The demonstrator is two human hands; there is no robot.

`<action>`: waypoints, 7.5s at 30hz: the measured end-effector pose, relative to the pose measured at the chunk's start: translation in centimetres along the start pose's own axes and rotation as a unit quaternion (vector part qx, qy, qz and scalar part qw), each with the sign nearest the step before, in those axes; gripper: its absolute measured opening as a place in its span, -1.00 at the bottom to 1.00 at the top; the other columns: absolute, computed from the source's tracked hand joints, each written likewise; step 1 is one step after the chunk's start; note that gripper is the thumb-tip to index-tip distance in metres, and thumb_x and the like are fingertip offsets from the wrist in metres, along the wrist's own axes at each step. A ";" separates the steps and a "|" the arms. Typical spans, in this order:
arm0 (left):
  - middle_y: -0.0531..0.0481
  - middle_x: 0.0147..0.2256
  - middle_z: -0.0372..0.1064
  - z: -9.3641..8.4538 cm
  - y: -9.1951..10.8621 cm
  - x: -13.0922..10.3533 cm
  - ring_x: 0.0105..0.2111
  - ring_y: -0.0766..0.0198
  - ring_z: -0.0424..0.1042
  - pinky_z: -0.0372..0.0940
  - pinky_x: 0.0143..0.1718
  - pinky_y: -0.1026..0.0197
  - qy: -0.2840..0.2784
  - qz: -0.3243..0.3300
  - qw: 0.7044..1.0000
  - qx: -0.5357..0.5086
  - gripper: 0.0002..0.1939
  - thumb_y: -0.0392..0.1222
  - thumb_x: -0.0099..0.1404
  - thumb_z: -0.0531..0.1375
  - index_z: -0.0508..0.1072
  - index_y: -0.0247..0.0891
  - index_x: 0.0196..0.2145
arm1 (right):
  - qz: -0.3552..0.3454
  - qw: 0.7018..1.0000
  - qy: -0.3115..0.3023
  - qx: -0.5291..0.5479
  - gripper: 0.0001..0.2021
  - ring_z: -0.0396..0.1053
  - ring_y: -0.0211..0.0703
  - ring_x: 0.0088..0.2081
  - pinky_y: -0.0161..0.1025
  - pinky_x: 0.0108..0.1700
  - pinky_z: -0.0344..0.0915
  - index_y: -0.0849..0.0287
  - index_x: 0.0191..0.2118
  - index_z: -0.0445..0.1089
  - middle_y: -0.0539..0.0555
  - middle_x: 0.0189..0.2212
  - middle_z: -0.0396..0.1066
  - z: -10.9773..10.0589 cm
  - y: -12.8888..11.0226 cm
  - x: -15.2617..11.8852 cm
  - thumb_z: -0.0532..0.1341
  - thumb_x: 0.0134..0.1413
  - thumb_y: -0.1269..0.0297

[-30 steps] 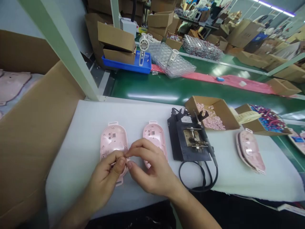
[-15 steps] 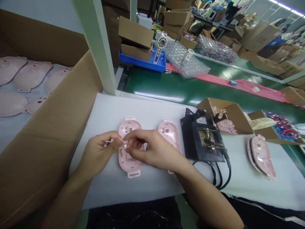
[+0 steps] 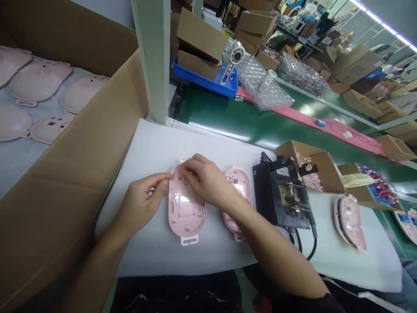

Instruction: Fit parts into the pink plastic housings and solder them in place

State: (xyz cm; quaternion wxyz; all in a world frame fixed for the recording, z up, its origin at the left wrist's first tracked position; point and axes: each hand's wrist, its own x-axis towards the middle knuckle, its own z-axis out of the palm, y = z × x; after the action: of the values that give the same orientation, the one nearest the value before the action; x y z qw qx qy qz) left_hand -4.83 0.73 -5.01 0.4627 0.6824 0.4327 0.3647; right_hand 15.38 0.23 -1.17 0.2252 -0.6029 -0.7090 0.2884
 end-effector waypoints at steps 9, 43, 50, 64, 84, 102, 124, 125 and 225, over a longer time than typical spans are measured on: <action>-0.03 -0.16 0.62 0.5 -0.1 0.0 -0.20 0.21 0.59 0.49 -0.16 0.15 0.004 0.052 0.996 0.079 -0.75 -0.28 0.45 0.11 0.59 -0.24 -0.08 | 0.149 0.989 0.008 0.023 -0.84 0.32 -0.30 -0.53 -0.31 -0.49 0.18 0.17 -0.45 0.46 -0.02 -0.57 0.45 0.8 0.2 0.3 0.22 0.08 0.26; 0.10 -0.48 0.44 2.0 -0.4 -0.7 -0.54 0.27 0.25 -0.04 -0.52 0.17 -0.011 0.107 0.914 0.391 -0.56 -0.34 0.35 0.08 0.58 -0.08 0.07 | -0.113 0.993 -0.007 -0.037 -0.59 0.36 -0.03 0.13 0.01 0.22 0.32 0.12 0.13 0.38 0.13 0.11 0.40 0.0 3.2 1.4 0.14 0.19 0.51; 0.09 -0.48 0.46 2.1 0.3 -0.4 -0.54 0.24 0.26 -0.15 -0.51 0.19 -0.058 0.055 0.892 0.444 -0.51 -0.32 0.32 0.10 0.56 0.05 0.11 | -0.053 0.998 -0.036 0.017 -0.59 0.41 -0.15 -0.06 -0.15 0.03 0.37 0.19 0.09 0.41 0.12 0.05 0.41 -0.1 2.7 2.2 0.19 0.12 0.55; 0.09 -0.31 0.55 2.1 1.5 0.3 -0.41 0.16 0.39 -0.07 -0.47 0.18 -0.126 -0.040 0.868 0.479 -0.51 -0.20 0.43 0.01 0.46 0.18 0.20 | 0.052 0.976 -0.211 0.012 -0.45 0.34 -0.20 -0.44 -0.27 -0.42 0.21 0.18 0.13 0.27 -0.01 -0.39 0.42 -2.5 1.4 5.0 0.21 -0.06 0.49; 0.17 -0.62 0.16 2.5 4.4 -2.0 -0.61 0.34 0.09 0.10 -0.51 0.29 0.053 -0.144 0.984 -0.095 -0.55 0.07 0.47 0.06 0.40 -0.13 0.19 | -0.155 0.982 0.086 0.062 -0.77 0.34 -0.01 0.06 0.02 0.13 0.33 0.15 0.05 0.38 0.15 -0.01 0.40 -4.8 0.0 -5.3 0.14 0.33 0.40; 0.04 -0.38 0.43 9.1 7.1 -6.7 -0.37 0.39 0.38 0.33 -0.34 0.44 -0.150 -0.187 0.928 -0.285 -0.63 0.04 0.47 0.19 0.47 0.04 0.19 | -0.107 0.954 0.193 0.204 -0.78 0.53 -0.25 -0.18 -0.28 -0.13 0.56 0.09 0.01 0.51 0.08 -0.15 0.51 -2.3 1.6 -15.1 0.27 0.31 0.46; 0.00 -0.36 0.49 11.6 11.1 -0.1 -0.37 0.24 0.40 0.21 -0.35 0.17 -0.381 0.045 0.900 0.204 -0.70 -0.12 0.45 0.08 0.57 -0.20 -0.32 | 0.187 0.968 0.153 -0.063 -0.82 0.52 -0.08 -0.32 -0.17 -0.23 0.35 0.14 -0.17 0.59 0.08 -0.31 0.61 -8.2 7.1 -9.5 0.24 0.21 0.30; -0.01 -0.30 0.52 11.7 10.9 0.6 -0.32 0.21 0.44 0.23 -0.31 0.15 -0.359 0.067 0.888 0.279 -0.69 -0.11 0.48 0.05 0.58 -0.19 -0.27 | 0.200 0.967 0.137 -0.080 -0.81 0.51 -0.07 -0.31 -0.17 -0.23 0.33 0.14 -0.14 0.59 0.09 -0.30 0.61 -8.1 7.4 -8.8 0.23 0.21 0.30; -0.10 -0.16 0.41 5.9 6.3 -1.2 -0.10 -0.01 0.37 0.24 0.01 -0.11 -0.184 0.008 0.948 0.259 -0.46 0.15 0.45 0.05 0.40 -0.09 0.26 | -0.013 0.986 0.076 -0.148 -0.58 0.09 0.08 0.41 0.18 0.42 0.15 0.24 0.32 0.24 0.14 0.39 0.16 -2.5 4.7 -15.2 -0.01 0.45 0.34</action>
State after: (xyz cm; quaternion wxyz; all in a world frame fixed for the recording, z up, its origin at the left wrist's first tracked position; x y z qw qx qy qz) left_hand 1.62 -3.50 -0.93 0.3386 0.8372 0.4146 0.1117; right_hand 23.06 -13.85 -2.14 0.1903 -0.6406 -0.7324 0.1303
